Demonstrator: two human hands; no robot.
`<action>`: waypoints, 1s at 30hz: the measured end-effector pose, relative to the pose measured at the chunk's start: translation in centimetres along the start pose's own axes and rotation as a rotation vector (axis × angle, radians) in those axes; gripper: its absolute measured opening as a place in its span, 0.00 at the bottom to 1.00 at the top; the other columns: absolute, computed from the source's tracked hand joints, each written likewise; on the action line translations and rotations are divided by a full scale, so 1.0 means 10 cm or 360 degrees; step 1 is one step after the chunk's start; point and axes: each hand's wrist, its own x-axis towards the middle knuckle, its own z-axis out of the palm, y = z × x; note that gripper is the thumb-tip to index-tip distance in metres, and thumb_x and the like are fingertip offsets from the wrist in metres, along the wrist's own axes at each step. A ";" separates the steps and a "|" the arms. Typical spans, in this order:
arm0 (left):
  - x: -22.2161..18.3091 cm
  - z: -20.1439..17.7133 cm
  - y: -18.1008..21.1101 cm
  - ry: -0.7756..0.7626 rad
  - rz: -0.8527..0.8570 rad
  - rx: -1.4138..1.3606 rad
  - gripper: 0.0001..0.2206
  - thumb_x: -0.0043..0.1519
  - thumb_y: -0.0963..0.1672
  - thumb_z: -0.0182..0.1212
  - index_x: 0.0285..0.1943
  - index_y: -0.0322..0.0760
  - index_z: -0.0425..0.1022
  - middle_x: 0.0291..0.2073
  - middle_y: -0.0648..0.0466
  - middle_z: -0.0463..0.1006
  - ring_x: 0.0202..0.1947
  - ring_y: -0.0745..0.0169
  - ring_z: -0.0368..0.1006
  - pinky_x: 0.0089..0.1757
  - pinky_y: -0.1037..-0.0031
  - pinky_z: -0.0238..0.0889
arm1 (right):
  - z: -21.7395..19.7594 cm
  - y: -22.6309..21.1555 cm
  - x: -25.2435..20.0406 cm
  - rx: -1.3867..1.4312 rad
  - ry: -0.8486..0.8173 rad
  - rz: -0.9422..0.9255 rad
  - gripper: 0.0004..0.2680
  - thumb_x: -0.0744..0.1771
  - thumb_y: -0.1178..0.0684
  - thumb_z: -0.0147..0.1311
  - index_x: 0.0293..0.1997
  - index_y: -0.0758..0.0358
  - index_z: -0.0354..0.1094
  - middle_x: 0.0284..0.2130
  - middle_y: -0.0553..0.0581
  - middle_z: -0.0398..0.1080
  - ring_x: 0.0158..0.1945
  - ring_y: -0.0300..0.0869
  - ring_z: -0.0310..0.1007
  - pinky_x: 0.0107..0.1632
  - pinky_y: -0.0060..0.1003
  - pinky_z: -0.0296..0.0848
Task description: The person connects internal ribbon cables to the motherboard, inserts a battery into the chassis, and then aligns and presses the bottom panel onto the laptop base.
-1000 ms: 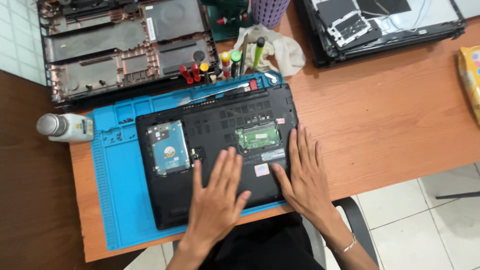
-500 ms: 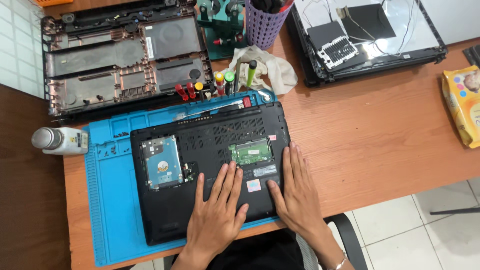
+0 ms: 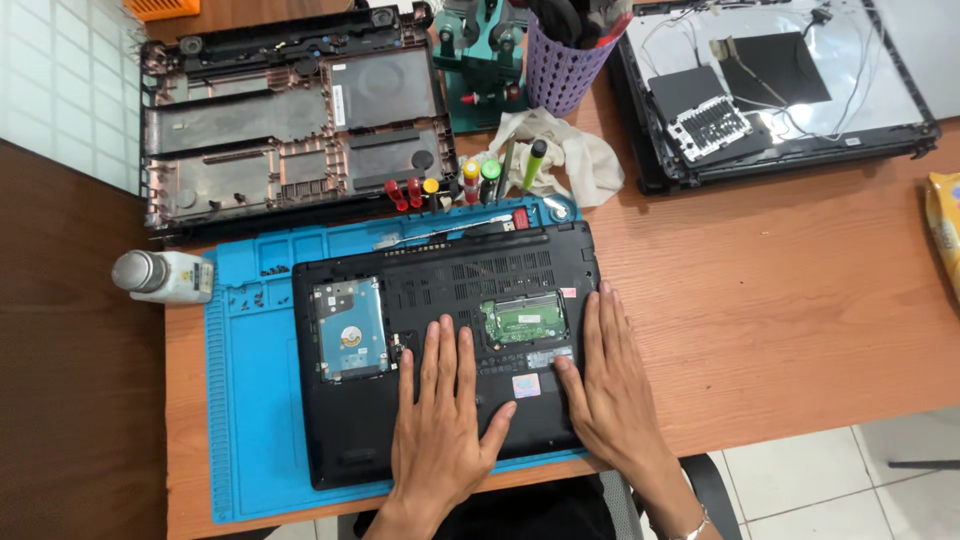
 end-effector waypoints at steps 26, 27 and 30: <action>0.19 -0.02 0.29 -0.0234 0.0928 -0.0055 0.32 0.65 0.53 0.53 0.76 0.35 0.57 0.76 0.50 0.55 0.76 0.57 0.47 0.67 0.40 0.37 | -0.47 0.24 -0.52 0.0711 -0.0166 0.0884 0.16 0.58 0.53 0.70 0.48 0.63 0.75 0.28 0.51 0.74 0.25 0.34 0.71 0.27 0.31 0.71; 0.18 -0.01 0.31 -0.0248 0.0926 -0.0055 0.32 0.64 0.53 0.53 0.75 0.33 0.57 0.76 0.49 0.55 0.76 0.57 0.47 0.67 0.40 0.37 | -0.48 0.26 -0.53 0.0765 -0.0165 0.0869 0.16 0.59 0.53 0.69 0.48 0.64 0.75 0.28 0.50 0.74 0.25 0.34 0.71 0.27 0.31 0.71; 0.20 0.04 0.40 -0.0244 0.0946 -0.0103 0.32 0.66 0.52 0.52 0.76 0.29 0.56 0.76 0.46 0.55 0.76 0.54 0.47 0.68 0.42 0.37 | -0.56 0.29 -0.54 0.0781 -0.0236 0.0869 0.15 0.60 0.53 0.68 0.48 0.63 0.76 0.26 0.51 0.74 0.23 0.34 0.67 0.26 0.31 0.67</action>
